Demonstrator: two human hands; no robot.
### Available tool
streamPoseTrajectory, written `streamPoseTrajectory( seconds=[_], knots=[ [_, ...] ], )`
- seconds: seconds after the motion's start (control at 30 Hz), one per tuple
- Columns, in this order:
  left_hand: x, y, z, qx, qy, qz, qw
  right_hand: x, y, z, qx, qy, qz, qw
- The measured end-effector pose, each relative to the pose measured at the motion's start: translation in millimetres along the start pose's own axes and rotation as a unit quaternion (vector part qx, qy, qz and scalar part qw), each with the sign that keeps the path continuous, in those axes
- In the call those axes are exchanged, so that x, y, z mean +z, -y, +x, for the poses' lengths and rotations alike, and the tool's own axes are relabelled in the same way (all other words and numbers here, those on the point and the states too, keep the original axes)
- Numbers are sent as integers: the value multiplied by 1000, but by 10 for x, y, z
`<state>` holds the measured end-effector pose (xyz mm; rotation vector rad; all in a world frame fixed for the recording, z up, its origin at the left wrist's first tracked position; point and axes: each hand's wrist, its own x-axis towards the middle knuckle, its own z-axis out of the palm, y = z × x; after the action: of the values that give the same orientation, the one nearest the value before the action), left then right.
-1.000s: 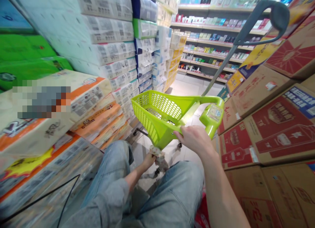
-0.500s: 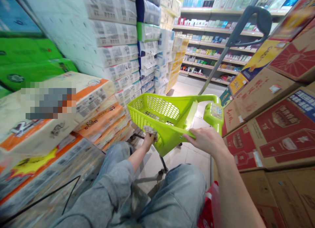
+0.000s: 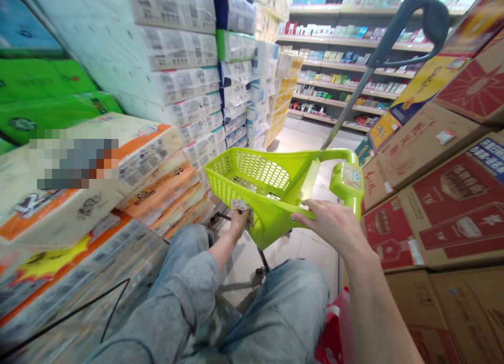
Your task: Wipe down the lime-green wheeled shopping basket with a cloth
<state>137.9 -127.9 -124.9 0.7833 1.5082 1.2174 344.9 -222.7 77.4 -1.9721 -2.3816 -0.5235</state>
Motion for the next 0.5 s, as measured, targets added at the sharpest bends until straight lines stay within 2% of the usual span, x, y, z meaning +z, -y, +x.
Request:
streamPoseTrajectory(
  seconds=[0.07,0.17,0.27,0.37,0.5],
  knots=[
    [-14,10,2,8,0,12,1000,-20,141,66,5,-12,7,1000],
    [-39,34,41,20,6,17,1000,-20,379,242,-5,3,22,1000],
    [-96,115,70,29,11,9,999,38,561,428,-63,78,41,994],
    [-223,288,18,17,7,-7,1000,113,632,519,-44,126,31,991],
    [-364,544,-156,-19,8,-46,999,160,612,484,-43,100,12,994]
  ],
)
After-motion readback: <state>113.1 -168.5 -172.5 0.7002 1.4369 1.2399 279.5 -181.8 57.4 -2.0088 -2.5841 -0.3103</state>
